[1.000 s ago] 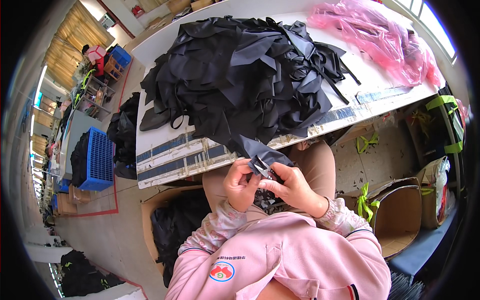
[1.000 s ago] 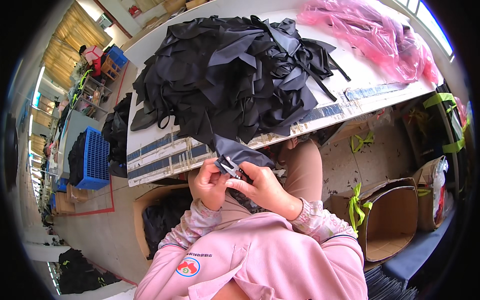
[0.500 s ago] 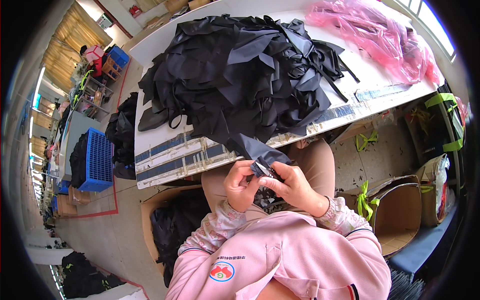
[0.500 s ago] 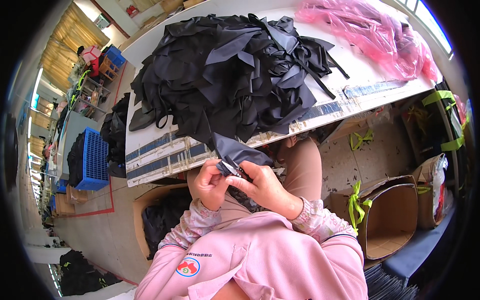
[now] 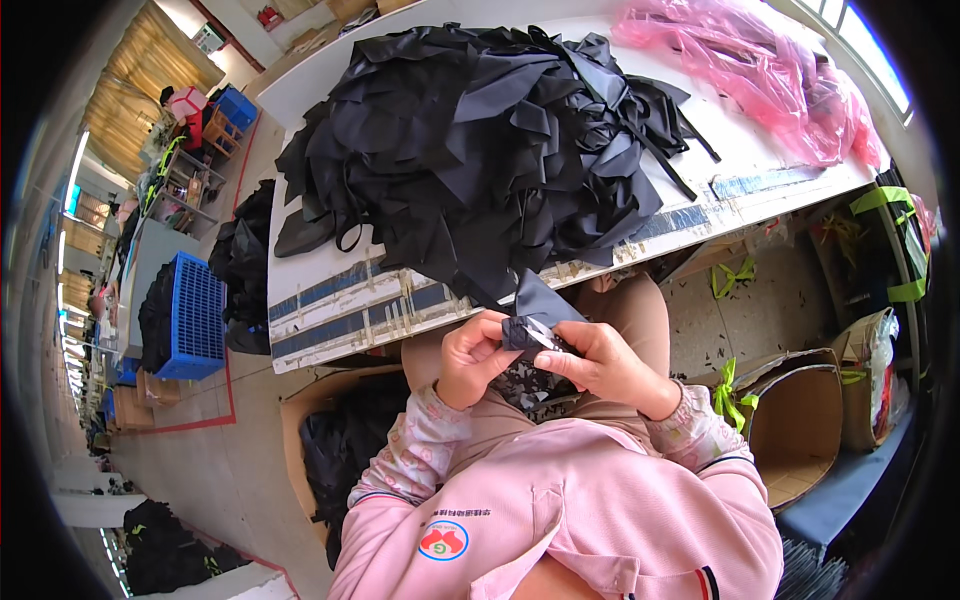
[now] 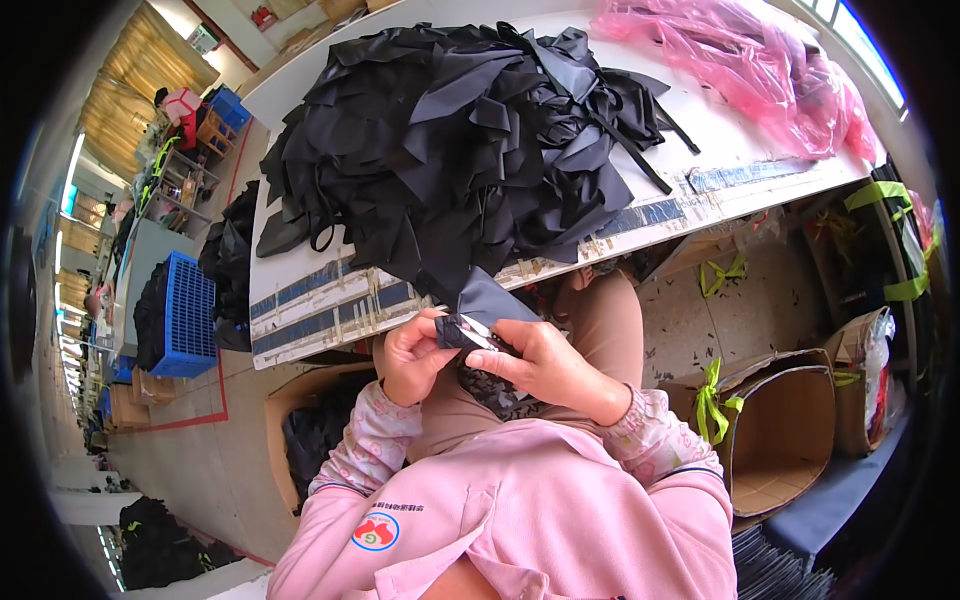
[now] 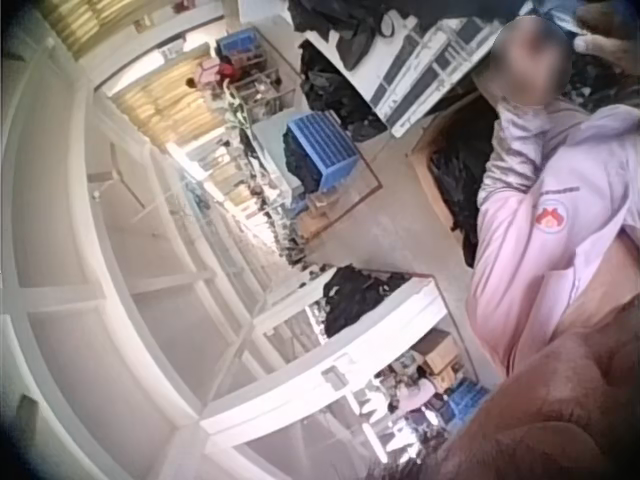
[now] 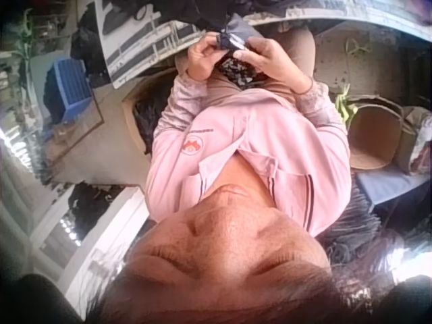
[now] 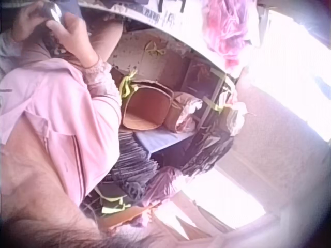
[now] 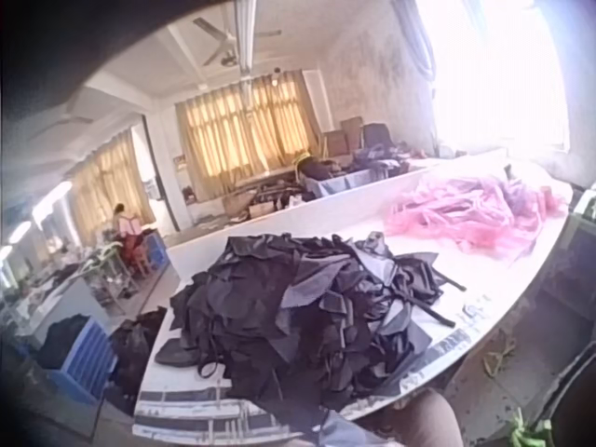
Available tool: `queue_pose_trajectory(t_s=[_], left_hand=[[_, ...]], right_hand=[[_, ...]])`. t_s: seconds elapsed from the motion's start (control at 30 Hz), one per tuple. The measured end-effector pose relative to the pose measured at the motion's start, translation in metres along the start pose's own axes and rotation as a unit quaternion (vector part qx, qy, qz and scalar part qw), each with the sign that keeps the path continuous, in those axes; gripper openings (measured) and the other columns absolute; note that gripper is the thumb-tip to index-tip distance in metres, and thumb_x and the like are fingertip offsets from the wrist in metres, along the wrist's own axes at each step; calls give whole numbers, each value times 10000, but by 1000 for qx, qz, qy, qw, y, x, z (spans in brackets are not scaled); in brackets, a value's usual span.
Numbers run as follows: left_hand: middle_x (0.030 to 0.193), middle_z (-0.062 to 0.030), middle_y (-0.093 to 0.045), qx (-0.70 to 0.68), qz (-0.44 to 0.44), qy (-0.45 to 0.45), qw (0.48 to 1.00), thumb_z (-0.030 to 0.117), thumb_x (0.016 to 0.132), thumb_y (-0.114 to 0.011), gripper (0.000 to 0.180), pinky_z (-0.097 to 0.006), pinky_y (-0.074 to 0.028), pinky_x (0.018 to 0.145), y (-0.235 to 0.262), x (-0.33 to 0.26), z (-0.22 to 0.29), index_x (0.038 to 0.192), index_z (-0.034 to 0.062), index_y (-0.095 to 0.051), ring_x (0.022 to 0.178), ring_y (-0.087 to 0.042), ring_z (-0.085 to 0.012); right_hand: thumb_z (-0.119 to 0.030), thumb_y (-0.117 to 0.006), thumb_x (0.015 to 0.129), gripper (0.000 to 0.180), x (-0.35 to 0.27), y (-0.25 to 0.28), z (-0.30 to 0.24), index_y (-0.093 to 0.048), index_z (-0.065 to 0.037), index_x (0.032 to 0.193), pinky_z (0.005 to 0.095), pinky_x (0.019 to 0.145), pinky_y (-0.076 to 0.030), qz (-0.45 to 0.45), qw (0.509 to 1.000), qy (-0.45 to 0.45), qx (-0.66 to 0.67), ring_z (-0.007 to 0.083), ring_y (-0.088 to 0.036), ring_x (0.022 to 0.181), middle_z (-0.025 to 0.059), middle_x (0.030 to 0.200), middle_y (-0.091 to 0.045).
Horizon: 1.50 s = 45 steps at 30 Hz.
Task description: Trimming excess material from black fabric pieces using small scissors.
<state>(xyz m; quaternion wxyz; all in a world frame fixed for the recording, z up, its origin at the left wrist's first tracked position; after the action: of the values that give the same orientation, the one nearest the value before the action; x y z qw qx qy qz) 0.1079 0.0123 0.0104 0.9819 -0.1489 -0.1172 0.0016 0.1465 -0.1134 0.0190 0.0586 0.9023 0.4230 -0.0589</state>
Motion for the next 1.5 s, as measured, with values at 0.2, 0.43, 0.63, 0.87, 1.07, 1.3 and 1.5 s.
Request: queue_pose_trajectory(t_s=[0.2,0.43,0.63,0.87,1.07,1.3,1.5], left_hand=[[1014,-86,-598,-35,-8,37,999,-102,803,-637,150,-312,-455,903,1,2,-5,914,-5,-614,971,-581,-182],[1041,-75,-574,-39,-40,13,998,-99,854,-599,120,-283,-464,892,-2,2,-2,959,-40,-602,961,-576,-148],[1046,-78,-582,-37,-66,38,996,-76,840,-625,148,-286,-465,883,-4,1,-10,985,-43,-615,961,-576,-151],[1027,-73,-590,-63,-111,113,985,-33,853,-635,145,-273,-457,870,-13,-2,-21,998,-35,-622,954,-571,-141],[1026,-64,-580,-67,-126,137,980,-40,851,-636,148,-261,-456,854,-16,-3,-22,998,-32,-622,944,-562,-129],[1007,-51,-568,-55,-165,130,976,-49,849,-629,112,-240,-447,804,-19,0,-16,961,-33,-623,907,-549,-118],[976,-49,-582,-76,-219,189,954,0,840,-654,100,-250,-449,795,-20,3,-18,932,-28,-626,891,-558,-118]], right_hand=[[-348,-703,863,427,-2,8,-17,-523,23,750,350,467,-355,10,983,96,-156,167,-360,497,108,544,-425],[-366,-691,864,437,-4,9,-16,-521,22,756,374,481,-376,8,979,99,-180,273,-405,481,154,554,-463],[-376,-685,857,425,-5,9,-22,-530,8,762,402,497,-407,6,964,116,-240,355,-524,520,173,573,-516],[-385,-678,846,412,-4,5,-31,-546,-4,763,432,525,-435,-8,942,154,-298,388,-585,592,185,601,-562],[-352,-671,858,376,-4,5,-29,-559,-4,770,427,529,-440,-27,948,142,-283,396,-576,598,200,617,-559],[-298,-668,869,327,-7,10,-23,-591,14,811,406,531,-441,-37,965,127,-225,390,-559,576,201,613,-544],[-329,-676,863,359,-10,7,-24,-593,18,815,399,536,-440,-68,962,130,-228,370,-565,567,197,612,-544]])
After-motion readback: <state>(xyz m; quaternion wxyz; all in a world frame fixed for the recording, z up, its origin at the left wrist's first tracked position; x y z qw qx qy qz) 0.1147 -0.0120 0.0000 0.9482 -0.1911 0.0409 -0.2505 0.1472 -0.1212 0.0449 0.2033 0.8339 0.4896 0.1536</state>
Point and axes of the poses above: each hand's wrist, its own x-axis towards the middle knuckle, its own y-axis out of the back of the hand, z = x × y, the point moved 10 cm from there along x, towards the middle knuckle
